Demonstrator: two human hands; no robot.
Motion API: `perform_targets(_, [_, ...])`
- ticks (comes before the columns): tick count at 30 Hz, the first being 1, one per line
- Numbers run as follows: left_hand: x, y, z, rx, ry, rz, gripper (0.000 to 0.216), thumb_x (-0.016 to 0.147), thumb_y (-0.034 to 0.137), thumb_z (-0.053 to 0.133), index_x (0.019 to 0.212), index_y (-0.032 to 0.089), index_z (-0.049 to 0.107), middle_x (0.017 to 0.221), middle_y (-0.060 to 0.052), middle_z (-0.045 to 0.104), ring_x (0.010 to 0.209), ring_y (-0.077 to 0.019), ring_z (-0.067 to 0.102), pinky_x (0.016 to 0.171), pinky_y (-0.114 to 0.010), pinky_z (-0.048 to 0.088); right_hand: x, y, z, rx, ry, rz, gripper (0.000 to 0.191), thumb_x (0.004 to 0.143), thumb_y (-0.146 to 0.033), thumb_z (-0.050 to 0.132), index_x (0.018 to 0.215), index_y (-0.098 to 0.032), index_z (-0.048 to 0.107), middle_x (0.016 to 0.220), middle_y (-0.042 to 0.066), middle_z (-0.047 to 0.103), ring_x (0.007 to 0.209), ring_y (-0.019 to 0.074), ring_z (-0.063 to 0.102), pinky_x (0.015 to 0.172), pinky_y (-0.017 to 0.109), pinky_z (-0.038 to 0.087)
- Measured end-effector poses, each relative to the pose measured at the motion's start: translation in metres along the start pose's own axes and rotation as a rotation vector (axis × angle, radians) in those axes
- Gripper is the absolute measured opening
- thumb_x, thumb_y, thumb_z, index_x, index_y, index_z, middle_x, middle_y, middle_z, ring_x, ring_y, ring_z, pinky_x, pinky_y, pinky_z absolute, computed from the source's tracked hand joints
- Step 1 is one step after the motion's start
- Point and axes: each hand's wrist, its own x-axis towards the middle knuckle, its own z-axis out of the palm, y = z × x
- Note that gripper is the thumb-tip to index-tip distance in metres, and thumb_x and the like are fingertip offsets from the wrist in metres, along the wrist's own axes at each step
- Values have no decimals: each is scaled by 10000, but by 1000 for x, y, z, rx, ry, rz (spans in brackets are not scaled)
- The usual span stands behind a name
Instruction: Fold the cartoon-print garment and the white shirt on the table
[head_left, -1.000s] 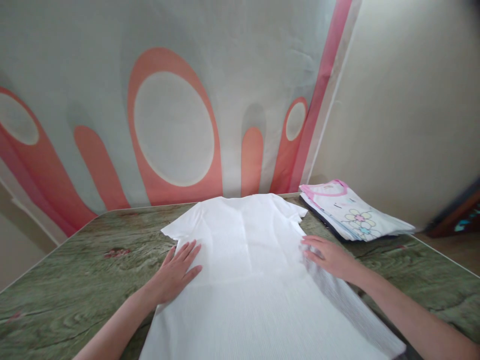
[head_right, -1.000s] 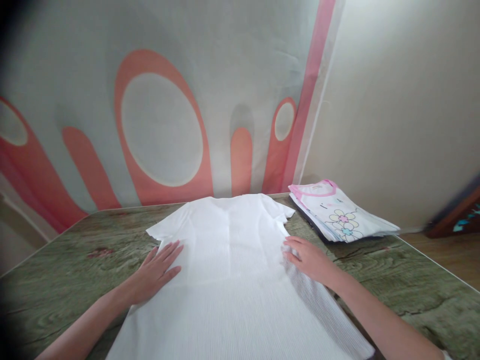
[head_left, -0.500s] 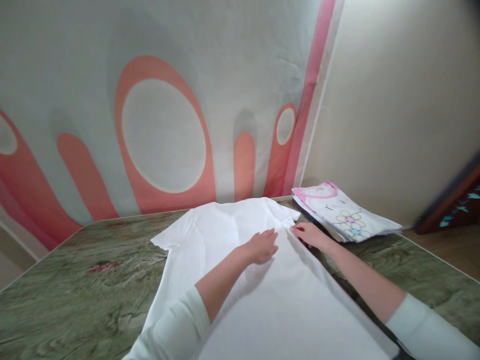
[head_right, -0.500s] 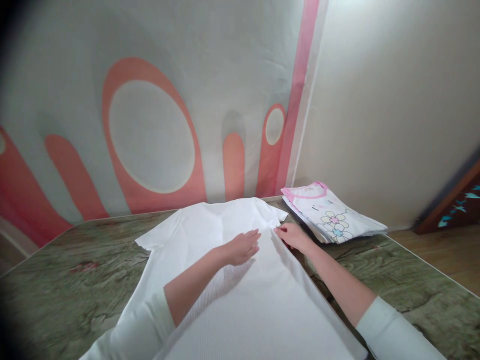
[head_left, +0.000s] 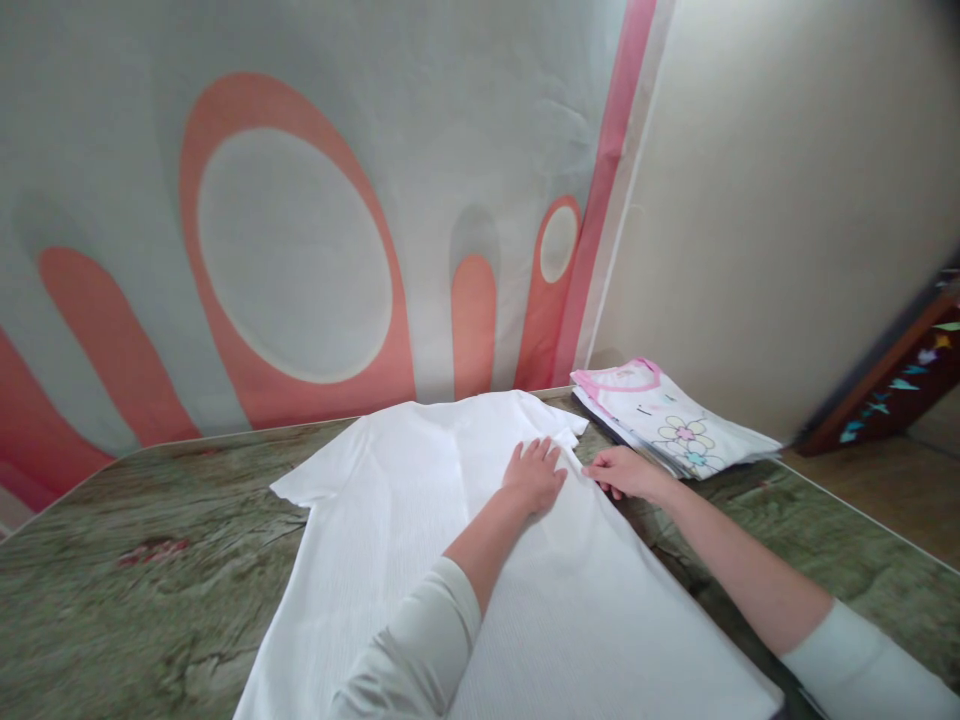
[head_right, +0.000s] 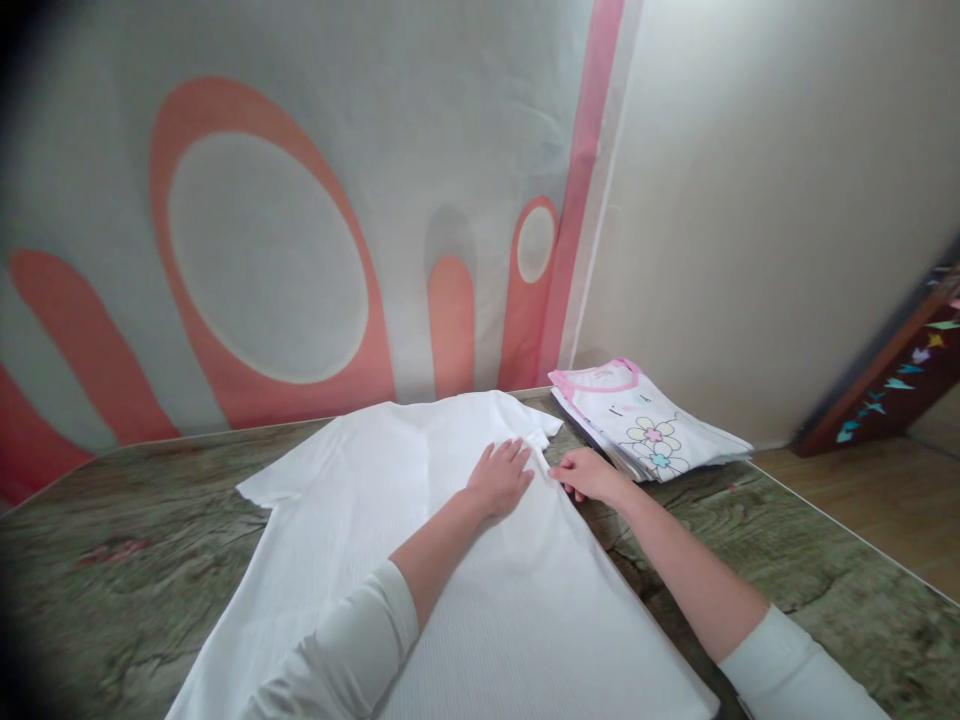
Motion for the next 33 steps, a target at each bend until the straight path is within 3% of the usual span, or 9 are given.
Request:
perform_targets(5, [-5,3,-11,3,79,4,423,932,340,290,1285,159,439,1418,-91,335,1313,-236,248,1081,-418,160,30,-6,-5,29,99,61,298,803,-410,538,639,-162,521,600,30,608,401,72,500,330,163,346])
perform_targets(8, [-7,9,-19,-3,99,-9,372,930,270,273,1201,179,511,1299,-91,465,1219,-222,384,1054,-393,216,44,-10,0,20,120,57,307,775,-422,574,623,-158,539,568,26,597,404,77,482,335,171,347])
perform_targets(11, [-9,19,-20,-12,61,-39,363,904,320,336,1156,160,541,1210,-113,530,1118,-243,476,997,-405,300,50,-13,7,14,117,24,305,720,-408,637,574,-158,544,482,-4,548,383,76,446,328,174,313])
perform_targets(13, [-11,26,-17,-19,32,-61,445,889,400,357,1214,131,496,1265,-134,493,1166,-270,437,998,-427,301,51,-14,11,25,112,-4,286,688,-374,669,554,-160,534,442,-24,511,387,80,450,334,172,312])
perform_targets(16, [-15,33,-9,-34,-38,-86,614,897,498,280,1360,96,318,1425,-138,313,1306,-285,251,1050,-476,210,50,-15,15,75,121,-46,229,700,-333,652,609,-167,524,490,-26,538,449,95,514,374,168,371])
perform_targets(20, [-19,34,0,-32,-88,-68,639,909,523,217,1408,124,238,1492,-102,162,1361,-283,100,1082,-506,92,49,-16,16,141,161,-114,171,755,-318,579,702,-178,496,562,-19,578,467,93,534,426,181,427])
perform_targets(26, [-21,32,0,-31,-98,-54,575,917,524,210,1386,203,295,1495,-81,156,1363,-283,92,1076,-533,69,48,-20,17,183,200,-221,143,767,-309,533,735,-203,443,508,-58,543,394,85,486,395,183,381])
perform_targets(33, [-23,33,-3,-65,-91,-50,543,916,518,238,1387,257,306,1487,-75,190,1361,-285,117,1073,-527,72,50,-18,13,170,151,-199,166,741,-282,572,694,-201,435,503,-50,537,431,98,519,433,204,437])
